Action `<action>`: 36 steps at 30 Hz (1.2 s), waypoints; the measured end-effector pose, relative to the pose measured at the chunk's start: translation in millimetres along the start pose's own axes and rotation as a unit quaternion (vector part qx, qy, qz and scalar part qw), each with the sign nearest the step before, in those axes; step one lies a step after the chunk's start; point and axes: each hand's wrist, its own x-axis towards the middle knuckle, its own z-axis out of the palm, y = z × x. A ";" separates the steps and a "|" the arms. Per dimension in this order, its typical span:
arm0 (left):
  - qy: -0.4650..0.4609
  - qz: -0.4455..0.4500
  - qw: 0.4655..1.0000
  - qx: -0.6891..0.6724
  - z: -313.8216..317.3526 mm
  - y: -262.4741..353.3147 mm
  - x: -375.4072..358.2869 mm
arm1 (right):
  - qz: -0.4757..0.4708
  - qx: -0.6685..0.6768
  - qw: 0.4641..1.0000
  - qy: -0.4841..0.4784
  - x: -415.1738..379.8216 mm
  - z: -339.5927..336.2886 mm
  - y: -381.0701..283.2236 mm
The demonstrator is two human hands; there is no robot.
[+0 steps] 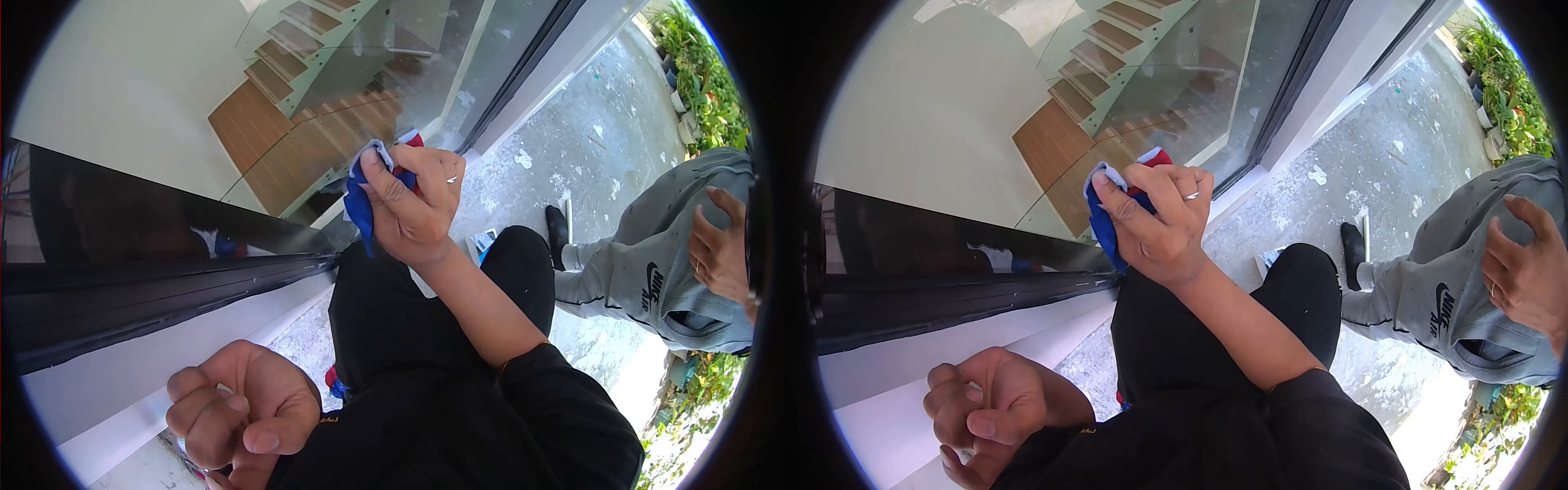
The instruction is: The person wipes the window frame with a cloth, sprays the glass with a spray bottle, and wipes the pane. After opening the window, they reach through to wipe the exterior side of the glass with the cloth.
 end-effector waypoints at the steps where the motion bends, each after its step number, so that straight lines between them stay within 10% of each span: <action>1: -0.017 0.004 1.000 -0.003 -4.1 0.9 0.5 | 0.016 -0.005 1.000 -0.003 -7.8 -3.8 -5.2; 6: 0.043 0.043 0.998 0.022 4.3 -2.3 8.1 | 0.018 0.004 0.999 -0.034 -9.7 -10.4 -15.5; 9: 0.031 0.046 0.997 0.047 0.5 4.7 10.9 | -0.102 -0.034 0.992 0.069 22.0 -13.6 33.0; 12: 0.021 0.037 0.999 0.030 -4.1 7.4 10.6 | -0.022 -0.071 0.974 0.213 113.9 -9.4 78.3; 16: 0.043 0.041 0.998 0.001 1.8 12.5 6.7 | -0.097 -0.037 0.991 0.090 69.4 25.7 -22.9; 19: 0.012 0.030 0.999 -0.015 -2.0 14.0 6.9 | -0.247 -0.032 0.968 0.003 11.9 11.4 18.4; 23: 0.018 0.002 0.998 -0.063 -0.5 15.2 16.2 | -0.151 -0.030 0.988 0.000 76.7 -24.8 106.0; 29: 0.008 -0.011 0.998 -0.060 10.0 11.5 21.6 | 0.142 -0.031 0.976 0.161 294.1 -42.8 64.5; 36: -0.021 -0.025 0.999 -0.001 15.8 18.6 19.7 | -0.190 -0.068 0.979 0.037 256.8 -54.4 70.1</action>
